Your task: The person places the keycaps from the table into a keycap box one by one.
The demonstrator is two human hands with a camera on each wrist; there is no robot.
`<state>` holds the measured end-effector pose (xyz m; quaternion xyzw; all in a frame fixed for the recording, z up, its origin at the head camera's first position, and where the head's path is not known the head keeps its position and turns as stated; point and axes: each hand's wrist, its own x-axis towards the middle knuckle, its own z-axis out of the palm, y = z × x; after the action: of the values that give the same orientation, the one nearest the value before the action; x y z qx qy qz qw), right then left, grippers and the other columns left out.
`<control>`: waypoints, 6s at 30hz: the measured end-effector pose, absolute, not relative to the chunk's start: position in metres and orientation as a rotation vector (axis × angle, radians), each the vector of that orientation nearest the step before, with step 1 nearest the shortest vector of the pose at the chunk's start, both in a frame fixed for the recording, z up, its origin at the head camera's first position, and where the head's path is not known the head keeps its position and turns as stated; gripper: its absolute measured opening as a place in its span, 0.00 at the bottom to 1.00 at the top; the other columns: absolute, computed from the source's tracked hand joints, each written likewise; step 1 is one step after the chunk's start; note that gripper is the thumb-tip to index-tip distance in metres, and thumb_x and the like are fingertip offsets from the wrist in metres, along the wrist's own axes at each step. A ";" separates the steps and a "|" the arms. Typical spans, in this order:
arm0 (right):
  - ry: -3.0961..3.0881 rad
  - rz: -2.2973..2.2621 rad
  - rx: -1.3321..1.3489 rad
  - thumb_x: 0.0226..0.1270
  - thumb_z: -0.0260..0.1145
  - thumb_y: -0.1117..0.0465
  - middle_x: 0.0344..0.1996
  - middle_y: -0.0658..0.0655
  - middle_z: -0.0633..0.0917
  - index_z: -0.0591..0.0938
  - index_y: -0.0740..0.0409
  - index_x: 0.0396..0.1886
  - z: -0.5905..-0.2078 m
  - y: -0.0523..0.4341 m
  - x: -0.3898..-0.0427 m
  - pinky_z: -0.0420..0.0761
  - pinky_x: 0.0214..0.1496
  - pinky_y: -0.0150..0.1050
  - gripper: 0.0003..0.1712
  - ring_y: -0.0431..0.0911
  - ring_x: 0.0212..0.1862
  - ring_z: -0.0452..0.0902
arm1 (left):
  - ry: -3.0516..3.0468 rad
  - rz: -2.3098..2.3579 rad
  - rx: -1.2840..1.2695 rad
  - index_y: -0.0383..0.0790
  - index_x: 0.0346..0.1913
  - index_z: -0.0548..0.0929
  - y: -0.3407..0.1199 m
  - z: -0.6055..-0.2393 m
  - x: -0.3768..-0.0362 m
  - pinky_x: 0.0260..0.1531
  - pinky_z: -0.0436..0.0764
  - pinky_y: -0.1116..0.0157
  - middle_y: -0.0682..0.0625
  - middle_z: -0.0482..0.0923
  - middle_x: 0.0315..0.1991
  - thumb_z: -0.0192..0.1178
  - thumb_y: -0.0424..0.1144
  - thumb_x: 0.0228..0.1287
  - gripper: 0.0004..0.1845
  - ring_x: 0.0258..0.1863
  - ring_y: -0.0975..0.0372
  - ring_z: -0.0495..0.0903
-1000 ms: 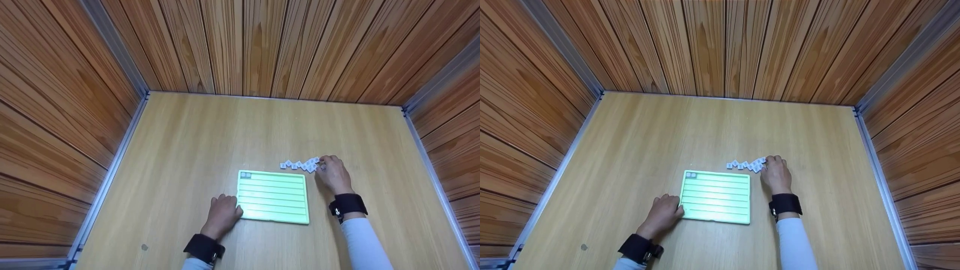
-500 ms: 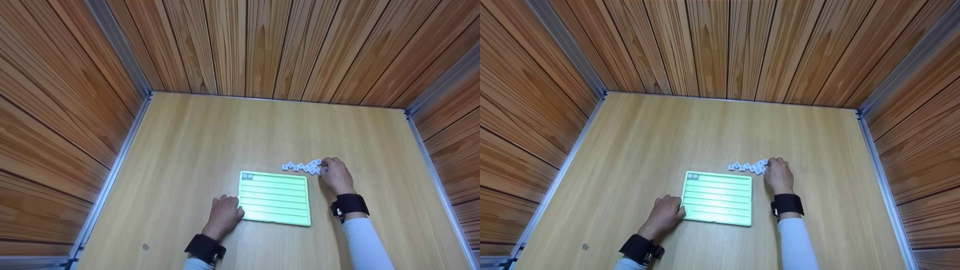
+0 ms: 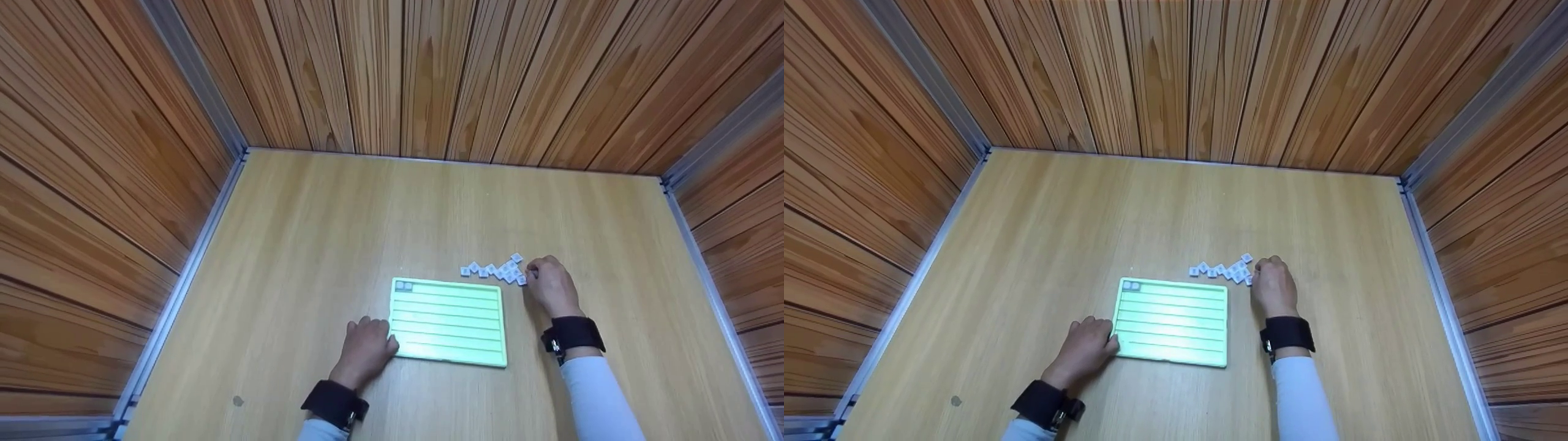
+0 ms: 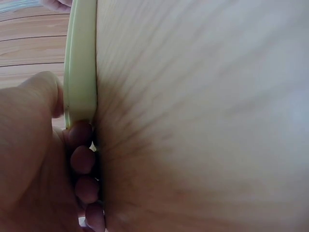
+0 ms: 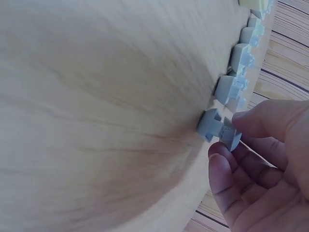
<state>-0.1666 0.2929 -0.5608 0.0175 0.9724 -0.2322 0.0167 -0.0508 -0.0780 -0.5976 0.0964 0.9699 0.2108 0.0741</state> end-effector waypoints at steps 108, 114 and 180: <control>2.933 -0.850 -0.875 0.59 0.68 0.72 0.37 0.55 0.85 0.88 0.61 0.39 -0.554 0.142 -0.150 0.82 0.42 0.44 0.09 0.50 0.42 0.82 | 2.904 0.647 0.281 0.44 0.24 0.72 -0.079 -0.602 -0.051 0.34 0.59 0.59 0.53 0.64 0.21 0.54 0.44 0.62 0.11 0.27 0.58 0.60; 2.922 -0.858 -0.863 0.59 0.67 0.72 0.37 0.56 0.85 0.88 0.62 0.39 -0.555 0.131 -0.149 0.82 0.41 0.44 0.09 0.50 0.41 0.83 | 2.910 0.652 0.286 0.45 0.24 0.72 -0.078 -0.601 -0.052 0.34 0.60 0.58 0.53 0.66 0.21 0.54 0.45 0.62 0.11 0.27 0.58 0.61; 2.961 -0.675 -0.797 0.56 0.70 0.75 0.35 0.57 0.81 0.85 0.63 0.38 -0.567 0.100 -0.148 0.81 0.41 0.44 0.10 0.50 0.39 0.81 | 2.906 0.642 0.286 0.44 0.26 0.75 -0.078 -0.600 -0.051 0.36 0.61 0.57 0.53 0.67 0.21 0.55 0.45 0.63 0.11 0.27 0.57 0.63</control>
<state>-0.1481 0.1002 -0.5670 -0.2538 0.9430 -0.2151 0.0011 -0.0511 -0.0775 -0.5996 0.0954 0.9692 0.2140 0.0759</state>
